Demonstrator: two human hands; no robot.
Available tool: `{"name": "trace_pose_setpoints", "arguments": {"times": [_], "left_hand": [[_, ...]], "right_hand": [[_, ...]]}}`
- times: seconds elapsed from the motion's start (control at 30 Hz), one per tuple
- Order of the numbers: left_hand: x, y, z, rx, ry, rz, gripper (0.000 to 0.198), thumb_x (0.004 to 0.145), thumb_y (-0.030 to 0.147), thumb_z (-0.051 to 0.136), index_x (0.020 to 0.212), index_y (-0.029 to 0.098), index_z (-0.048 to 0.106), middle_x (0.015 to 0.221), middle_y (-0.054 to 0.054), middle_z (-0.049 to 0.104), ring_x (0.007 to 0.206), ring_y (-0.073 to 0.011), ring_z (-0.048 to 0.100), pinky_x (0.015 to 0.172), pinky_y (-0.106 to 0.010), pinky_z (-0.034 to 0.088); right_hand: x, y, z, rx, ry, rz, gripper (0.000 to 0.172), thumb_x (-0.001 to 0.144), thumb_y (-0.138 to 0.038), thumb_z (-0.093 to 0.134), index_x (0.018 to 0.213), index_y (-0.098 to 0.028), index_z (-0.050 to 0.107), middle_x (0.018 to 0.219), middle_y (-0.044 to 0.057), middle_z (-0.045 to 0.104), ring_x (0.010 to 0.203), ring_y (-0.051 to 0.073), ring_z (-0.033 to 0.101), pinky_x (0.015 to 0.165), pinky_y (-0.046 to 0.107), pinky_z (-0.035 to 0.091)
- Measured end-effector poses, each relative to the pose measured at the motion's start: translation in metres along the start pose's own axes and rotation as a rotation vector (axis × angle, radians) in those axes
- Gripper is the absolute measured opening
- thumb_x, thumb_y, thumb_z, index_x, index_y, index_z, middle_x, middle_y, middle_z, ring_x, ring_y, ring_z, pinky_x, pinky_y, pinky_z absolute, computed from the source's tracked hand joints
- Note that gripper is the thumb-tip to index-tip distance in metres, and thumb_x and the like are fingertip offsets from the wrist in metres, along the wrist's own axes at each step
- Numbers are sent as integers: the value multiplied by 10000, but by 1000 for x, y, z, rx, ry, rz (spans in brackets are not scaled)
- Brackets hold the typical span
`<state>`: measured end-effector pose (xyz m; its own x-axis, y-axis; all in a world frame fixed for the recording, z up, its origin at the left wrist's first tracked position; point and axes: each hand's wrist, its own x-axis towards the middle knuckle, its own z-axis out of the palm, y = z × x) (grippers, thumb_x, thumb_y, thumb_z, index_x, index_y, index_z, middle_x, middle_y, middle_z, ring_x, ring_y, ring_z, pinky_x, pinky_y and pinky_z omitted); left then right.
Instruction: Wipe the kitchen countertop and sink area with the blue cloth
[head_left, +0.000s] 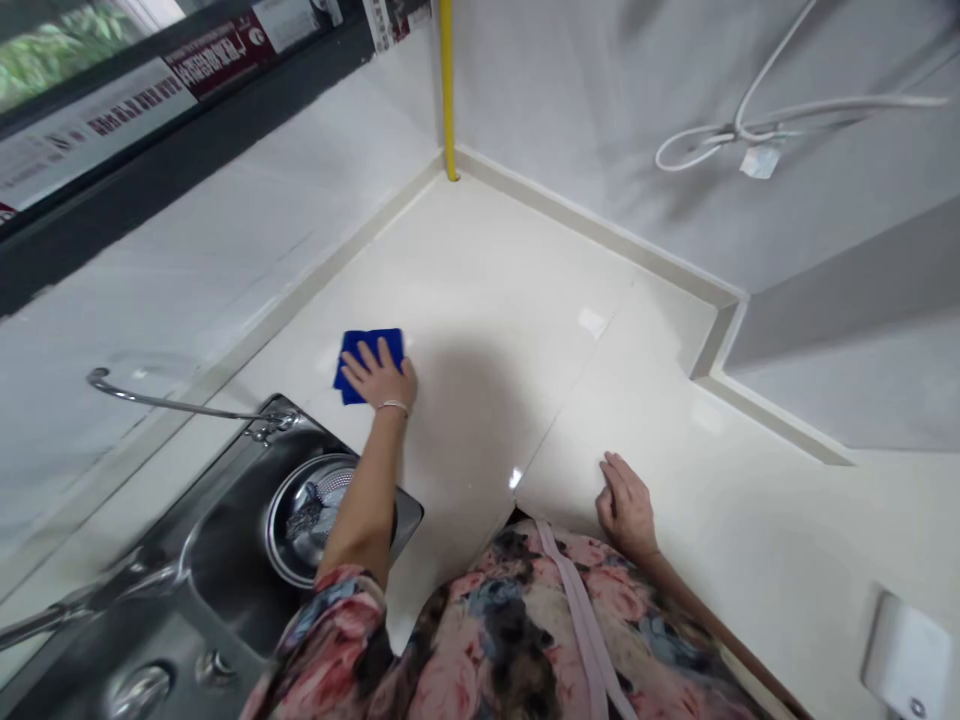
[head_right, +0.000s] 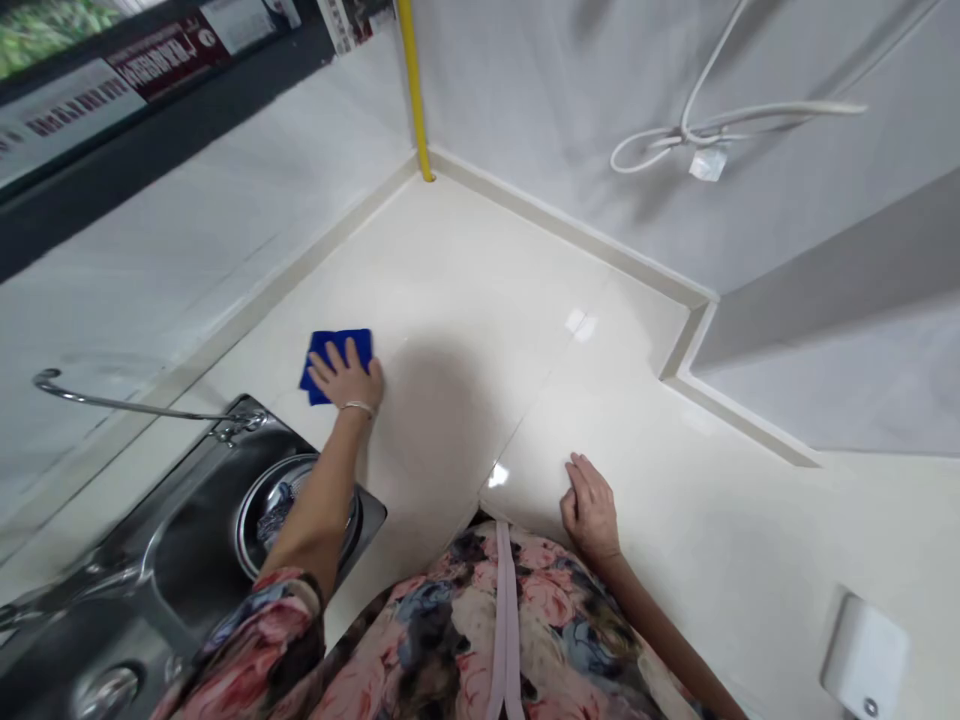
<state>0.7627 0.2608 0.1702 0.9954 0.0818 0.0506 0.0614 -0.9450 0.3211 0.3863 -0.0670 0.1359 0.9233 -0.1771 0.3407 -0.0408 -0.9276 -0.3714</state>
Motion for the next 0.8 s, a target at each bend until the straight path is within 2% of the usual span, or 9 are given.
{"name": "trace_pose_setpoints", "arguments": {"times": [0.1, 0.13, 0.23, 0.27, 0.37, 0.47, 0.6, 0.7, 0.8], "left_hand": [[-29, 57, 22, -42, -56, 151, 686, 994, 384, 535, 1626, 157, 392, 1757, -132, 184, 1618, -407, -71, 1312, -614, -24], [-41, 77, 28, -68, -98, 244, 680, 1005, 363, 513, 1630, 131, 376, 1755, -161, 168, 1614, -408, -94, 1306, -626, -45], [-88, 129, 43, -117, -169, 424, 666, 972, 380, 571, 1605, 213, 446, 1740, -126, 240, 1630, -362, 19, 1344, -533, 33], [-106, 142, 47, -131, -190, 485, 668, 955, 387, 597, 1592, 236, 469, 1733, -110, 267, 1629, -358, 66, 1349, -519, 67], [-158, 166, 53, -144, -253, 721, 665, 965, 405, 574, 1593, 217, 462, 1730, -122, 272, 1617, -397, 112, 1328, -599, 149], [-197, 167, 54, -143, -286, 886, 664, 979, 429, 547, 1602, 220, 443, 1734, -142, 247, 1612, -407, 126, 1308, -620, 201], [-227, 144, 44, -167, -318, 1045, 667, 975, 466, 548, 1598, 246, 452, 1728, -149, 253, 1612, -382, 153, 1302, -590, 252], [-238, 118, 34, -196, -317, 1134, 658, 978, 481, 544, 1596, 274, 452, 1723, -121, 282, 1616, -340, 169, 1294, -566, 286], [-232, 92, 25, -204, -326, 1160, 634, 978, 508, 547, 1578, 312, 475, 1713, -71, 329, 1611, -318, 203, 1287, -546, 307]], "right_hand": [[0, 0, 2, 1, 10, 7, 613, 956, -116, 492, 1559, -217, 445, 1520, 146, 560, 1425, 310, 529, 1133, 587, 509], [0, 0, 2, 3, 16, 7, 618, 954, -113, 493, 1560, -220, 444, 1522, 144, 559, 1427, 310, 527, 1135, 587, 508], [1, -1, 4, 5, 22, 1, 626, 947, -102, 493, 1559, -220, 441, 1520, 141, 561, 1435, 304, 518, 1140, 585, 504], [1, -2, 5, 3, 22, -2, 625, 945, -97, 491, 1556, -217, 442, 1516, 143, 565, 1438, 301, 514, 1143, 582, 503], [2, -1, 6, -2, 19, -8, 611, 940, -84, 483, 1539, -201, 454, 1509, 152, 569, 1449, 289, 502, 1152, 567, 498], [2, 1, 5, 8, 18, 1, 599, 937, -84, 476, 1525, -197, 472, 1524, 148, 557, 1458, 278, 493, 1165, 557, 487], [1, 3, 6, 7, 25, -10, 593, 950, -106, 481, 1535, -198, 466, 1532, 150, 549, 1459, 282, 490, 1163, 563, 488], [1, 3, 7, 7, 28, -16, 604, 958, -121, 486, 1556, -202, 442, 1533, 151, 548, 1459, 285, 491, 1161, 568, 491], [1, 2, 6, 12, 14, -4, 606, 961, -122, 475, 1559, -213, 441, 1534, 142, 549, 1455, 284, 498, 1168, 575, 486]]}}
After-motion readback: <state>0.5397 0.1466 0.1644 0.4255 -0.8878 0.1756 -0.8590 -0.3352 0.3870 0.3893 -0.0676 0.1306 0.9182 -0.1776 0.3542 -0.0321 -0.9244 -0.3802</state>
